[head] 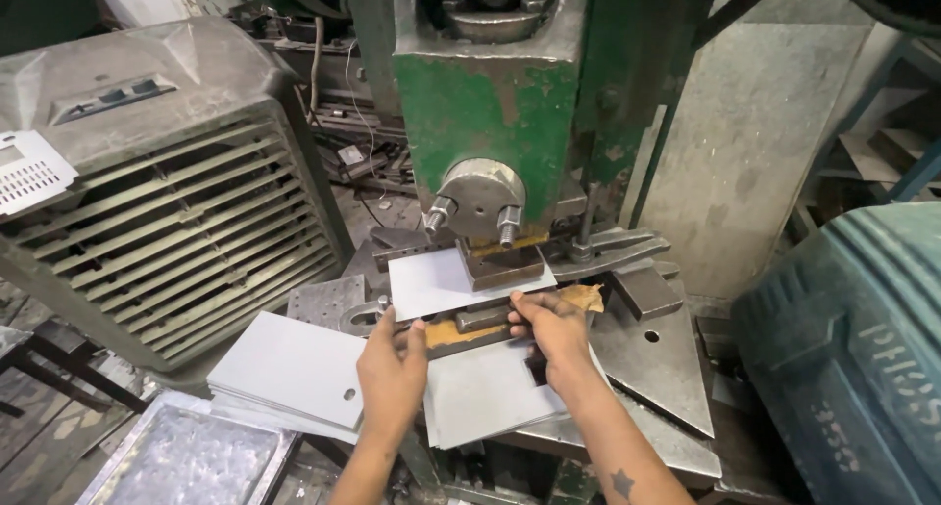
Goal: Using an industrial press machine to punch rectangular holes into small metal plates and stacking the finished products.
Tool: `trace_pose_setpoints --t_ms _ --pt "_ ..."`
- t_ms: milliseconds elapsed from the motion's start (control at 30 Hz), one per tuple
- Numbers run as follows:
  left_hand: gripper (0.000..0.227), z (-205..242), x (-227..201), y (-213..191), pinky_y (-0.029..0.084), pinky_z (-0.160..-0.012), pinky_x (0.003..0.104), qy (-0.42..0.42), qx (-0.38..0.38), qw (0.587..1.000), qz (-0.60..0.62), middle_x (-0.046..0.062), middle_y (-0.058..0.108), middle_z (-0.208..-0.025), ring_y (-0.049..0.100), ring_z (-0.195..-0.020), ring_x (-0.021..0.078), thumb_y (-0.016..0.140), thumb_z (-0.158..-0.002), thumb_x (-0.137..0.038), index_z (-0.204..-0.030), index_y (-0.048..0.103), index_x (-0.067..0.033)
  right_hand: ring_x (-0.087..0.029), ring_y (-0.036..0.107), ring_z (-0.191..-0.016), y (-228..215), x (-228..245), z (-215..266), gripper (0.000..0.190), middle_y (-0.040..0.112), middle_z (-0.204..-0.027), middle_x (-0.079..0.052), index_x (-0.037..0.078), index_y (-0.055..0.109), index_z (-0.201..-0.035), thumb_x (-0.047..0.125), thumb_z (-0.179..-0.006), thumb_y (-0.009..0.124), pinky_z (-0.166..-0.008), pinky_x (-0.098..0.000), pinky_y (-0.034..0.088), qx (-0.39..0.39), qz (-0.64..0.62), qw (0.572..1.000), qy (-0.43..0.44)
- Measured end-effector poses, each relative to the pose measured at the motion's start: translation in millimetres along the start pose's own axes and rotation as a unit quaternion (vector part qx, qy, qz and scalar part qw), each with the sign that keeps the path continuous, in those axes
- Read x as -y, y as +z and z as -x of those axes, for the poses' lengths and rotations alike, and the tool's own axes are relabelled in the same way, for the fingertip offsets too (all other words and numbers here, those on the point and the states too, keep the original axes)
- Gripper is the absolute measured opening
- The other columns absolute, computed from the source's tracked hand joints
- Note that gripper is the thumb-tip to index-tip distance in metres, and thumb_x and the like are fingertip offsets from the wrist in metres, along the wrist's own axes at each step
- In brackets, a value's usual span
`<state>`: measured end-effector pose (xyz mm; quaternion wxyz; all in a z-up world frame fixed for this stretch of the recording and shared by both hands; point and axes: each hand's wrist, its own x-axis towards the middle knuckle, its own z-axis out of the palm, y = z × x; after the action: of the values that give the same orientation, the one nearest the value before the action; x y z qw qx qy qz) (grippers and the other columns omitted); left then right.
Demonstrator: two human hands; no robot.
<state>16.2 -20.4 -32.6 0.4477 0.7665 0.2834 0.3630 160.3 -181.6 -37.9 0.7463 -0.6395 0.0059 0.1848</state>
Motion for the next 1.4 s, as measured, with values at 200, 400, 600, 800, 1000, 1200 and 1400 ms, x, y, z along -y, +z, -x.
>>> trace_pose_setpoints --t_ms 200,400,600,800,1000,1200,1400 --pt "0.052 -22.0 -4.9 -33.1 0.059 -0.076 0.030 0.018 0.049 0.998 -0.036 0.013 0.079 -0.094 0.077 -0.082 0.0169 0.077 -0.085 -0.037 -0.119 0.069 0.0029 -0.008 0.062 -0.060 -0.2 6.5 9.0 0.020 0.073 -0.077 0.001 0.010 0.077 -0.090 0.030 -0.088 0.078 -0.052 -0.0262 0.040 -0.005 0.030 0.999 0.018" --pt "0.051 -31.3 -0.6 -38.9 0.059 -0.075 0.029 -0.028 0.061 0.998 -0.022 0.011 0.081 -0.091 0.077 -0.082 0.0150 0.083 -0.079 -0.037 -0.112 0.074 -0.0005 -0.009 0.061 -0.057 -2.4 11.4 11.0 0.025 0.072 -0.075 0.000 0.010 0.076 -0.091 0.034 -0.087 0.077 -0.046 -0.0261 0.035 -0.003 0.046 0.998 0.035" --pt "0.048 -25.6 2.8 -41.2 0.058 -0.073 0.028 -0.052 0.051 0.997 -0.021 0.011 0.080 -0.087 0.075 -0.078 0.0139 0.084 -0.079 -0.037 -0.109 0.075 -0.0007 -0.009 0.062 -0.055 -1.2 10.5 12.5 0.027 0.072 -0.072 -0.001 0.009 0.076 -0.091 0.036 -0.087 0.075 -0.043 -0.0255 0.036 0.009 0.041 0.999 0.018" --pt "0.049 -25.7 1.1 -41.9 0.058 -0.072 0.027 -0.052 0.053 0.997 -0.015 0.010 0.080 -0.087 0.074 -0.077 0.0128 0.083 -0.079 -0.038 -0.110 0.075 -0.0009 -0.009 0.062 -0.055 -3.6 8.3 8.0 0.027 0.072 -0.073 -0.001 0.009 0.075 -0.090 0.036 -0.086 0.078 -0.043 -0.0258 0.036 0.006 0.052 0.998 0.034" --pt "0.050 -25.2 -4.2 -45.2 0.058 -0.074 0.027 -0.068 0.060 0.996 -0.004 0.010 0.081 -0.089 0.075 -0.080 0.0133 0.083 -0.079 -0.039 -0.112 0.075 -0.0014 -0.008 0.063 -0.054 -1.8 15.6 12.4 0.026 0.073 -0.072 -0.001 0.010 0.076 -0.089 0.036 -0.086 0.078 -0.043 -0.0251 0.036 0.009 0.058 0.997 0.041" --pt "0.052 -27.6 -6.8 -46.3 0.059 -0.078 0.026 -0.091 0.077 0.993 0.006 0.008 0.082 -0.095 0.077 -0.086 0.0129 0.083 -0.078 -0.038 -0.114 0.074 -0.0021 -0.008 0.062 -0.054 -3.2 14.0 11.1 0.026 0.073 -0.072 -0.001 0.010 0.076 -0.089 0.036 -0.086 0.078 -0.042 -0.0247 0.035 0.006 0.060 0.998 0.034" --pt "0.053 -28.0 -6.3 -46.3 0.059 -0.079 0.026 -0.093 0.079 0.992 0.025 0.008 0.082 -0.097 0.076 -0.088 0.0126 0.083 -0.078 -0.036 -0.116 0.072 -0.0008 -0.008 0.062 -0.054 -2.4 15.8 12.3 0.026 0.072 -0.071 -0.001 0.010 0.076 -0.089 0.036 -0.087 0.077 -0.043 -0.0248 0.035 0.008 0.066 0.997 0.035"
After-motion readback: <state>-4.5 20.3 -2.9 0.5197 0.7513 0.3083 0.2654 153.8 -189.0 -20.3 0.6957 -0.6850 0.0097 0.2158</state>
